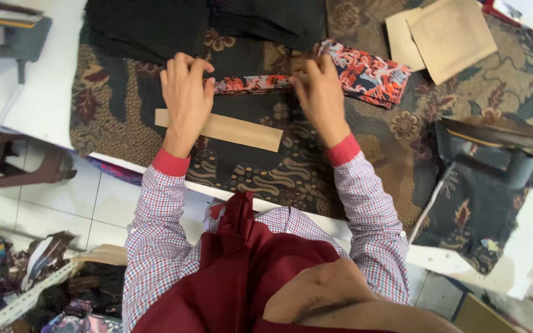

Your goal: The person repeatedly folds a patterned fabric strip over a cardboard template and presses it with an iron. The person stacks the finished pieces on the table.

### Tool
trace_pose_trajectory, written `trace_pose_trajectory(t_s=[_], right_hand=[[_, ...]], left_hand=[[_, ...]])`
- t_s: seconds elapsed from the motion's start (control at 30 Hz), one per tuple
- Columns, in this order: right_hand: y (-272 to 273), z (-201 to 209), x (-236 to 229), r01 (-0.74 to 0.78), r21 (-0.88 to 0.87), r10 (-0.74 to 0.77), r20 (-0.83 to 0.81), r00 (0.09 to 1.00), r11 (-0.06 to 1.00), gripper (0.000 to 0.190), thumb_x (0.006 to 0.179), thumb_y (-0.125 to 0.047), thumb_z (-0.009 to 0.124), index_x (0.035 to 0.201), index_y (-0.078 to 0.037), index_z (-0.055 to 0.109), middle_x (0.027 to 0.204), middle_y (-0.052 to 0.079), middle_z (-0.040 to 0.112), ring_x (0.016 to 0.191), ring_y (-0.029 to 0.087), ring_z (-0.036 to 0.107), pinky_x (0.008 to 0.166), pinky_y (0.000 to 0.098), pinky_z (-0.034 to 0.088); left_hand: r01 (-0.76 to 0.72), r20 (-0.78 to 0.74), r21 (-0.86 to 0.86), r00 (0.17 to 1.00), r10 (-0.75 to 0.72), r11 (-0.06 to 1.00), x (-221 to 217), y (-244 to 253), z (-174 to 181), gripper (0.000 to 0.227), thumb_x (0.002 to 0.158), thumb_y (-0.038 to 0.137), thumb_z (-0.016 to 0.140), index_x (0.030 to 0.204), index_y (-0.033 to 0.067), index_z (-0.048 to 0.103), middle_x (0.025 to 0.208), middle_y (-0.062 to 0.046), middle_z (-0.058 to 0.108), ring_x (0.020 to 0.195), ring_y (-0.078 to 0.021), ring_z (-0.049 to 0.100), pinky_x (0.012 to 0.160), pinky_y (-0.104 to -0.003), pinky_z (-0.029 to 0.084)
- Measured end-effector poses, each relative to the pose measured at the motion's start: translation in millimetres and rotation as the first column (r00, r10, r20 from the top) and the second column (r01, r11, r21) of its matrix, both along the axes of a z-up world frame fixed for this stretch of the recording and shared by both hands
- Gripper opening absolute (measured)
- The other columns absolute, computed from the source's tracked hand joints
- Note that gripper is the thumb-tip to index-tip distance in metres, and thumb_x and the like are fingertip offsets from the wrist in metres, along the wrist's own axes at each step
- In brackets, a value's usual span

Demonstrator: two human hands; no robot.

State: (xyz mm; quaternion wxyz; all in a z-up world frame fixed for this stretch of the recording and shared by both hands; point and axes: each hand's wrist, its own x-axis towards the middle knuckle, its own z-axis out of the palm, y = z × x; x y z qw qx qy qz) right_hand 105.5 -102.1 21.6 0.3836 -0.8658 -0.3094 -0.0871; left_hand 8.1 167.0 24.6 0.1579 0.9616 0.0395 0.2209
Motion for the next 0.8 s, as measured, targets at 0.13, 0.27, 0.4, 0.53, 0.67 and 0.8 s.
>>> trace_pose_trajectory(t_s=[0.13, 0.27, 0.4, 0.53, 0.67, 0.8], right_hand=[[-62, 8, -3, 0.178, -0.082, -0.177, 0.017, 0.984, 0.981, 0.01, 0.102, -0.005, 0.07, 0.111, -0.006, 0.069, 0.106, 0.013, 0.062, 0.102, 0.033, 0.063, 0.087, 0.0424, 0.051], [-121, -1, -1, 0.319, -0.28, -0.288, 0.146, 0.946, 0.906, 0.019, 0.101, -0.003, 0.067, 0.119, -0.009, 0.071, 0.121, 0.009, 0.068, 0.11, 0.033, 0.062, 0.09, 0.0429, 0.047], [-151, -21, -7, 0.298, -0.351, -0.256, 0.163, 0.953, 0.888, 0.028, 0.1, -0.005, 0.066, 0.129, -0.008, 0.069, 0.134, 0.01, 0.067, 0.119, 0.033, 0.062, 0.097, 0.0443, 0.046], [-162, -30, -9, 0.26, -0.325, -0.239, 0.104, 0.966, 0.909, 0.034, 0.1, -0.006, 0.065, 0.134, -0.007, 0.067, 0.14, 0.011, 0.066, 0.124, 0.032, 0.062, 0.104, 0.0439, 0.046], [-163, -30, -9, 0.26, -0.35, -0.246, 0.085, 0.965, 0.9, 0.034, 0.1, -0.008, 0.066, 0.134, -0.007, 0.068, 0.137, 0.011, 0.067, 0.12, 0.033, 0.062, 0.104, 0.0451, 0.045], [-160, -27, -5, 0.267, -0.379, -0.242, 0.112, 0.964, 0.886, 0.032, 0.101, -0.009, 0.067, 0.132, -0.008, 0.069, 0.136, 0.01, 0.068, 0.12, 0.031, 0.064, 0.109, 0.0477, 0.043]], left_hand=[[0.225, 0.028, -0.031, 0.974, -0.224, 0.974, 19, -41, -2, 0.021, 0.087, 0.009, 0.079, 0.106, 0.0096, 0.069, 0.109, -0.009, 0.061, 0.103, -0.0307, 0.058, 0.085, -0.044, 0.043], [0.544, 0.081, -0.05, 0.838, -0.539, 0.838, 51, -118, -26, 0.023, 0.086, 0.013, 0.072, 0.108, 0.0051, 0.068, 0.113, -0.009, 0.063, 0.11, -0.0294, 0.062, 0.092, -0.041, 0.05], [0.581, 0.197, 0.231, 0.758, -0.622, 0.78, 94, -171, -55, 0.025, 0.085, 0.011, 0.063, 0.107, 0.0013, 0.069, 0.108, -0.008, 0.064, 0.106, -0.025, 0.063, 0.095, -0.037, 0.052], [0.588, 0.024, 0.369, 0.768, -0.64, 0.72, 121, -182, -80, 0.013, 0.085, 0.011, 0.065, 0.094, 0.0034, 0.07, 0.09, -0.008, 0.065, 0.091, -0.0244, 0.064, 0.084, -0.036, 0.052], [0.627, -0.006, 0.362, 0.741, -0.671, 0.689, 127, -177, -92, 0.012, 0.082, 0.01, 0.064, 0.091, 0.004, 0.07, 0.089, -0.008, 0.066, 0.089, -0.0236, 0.066, 0.08, -0.035, 0.053], [0.681, -0.004, 0.194, 0.72, -0.694, 0.706, 143, -171, -87, 0.009, 0.082, 0.004, 0.064, 0.09, 0.0027, 0.069, 0.093, -0.01, 0.067, 0.095, -0.0261, 0.067, 0.082, -0.037, 0.056]])
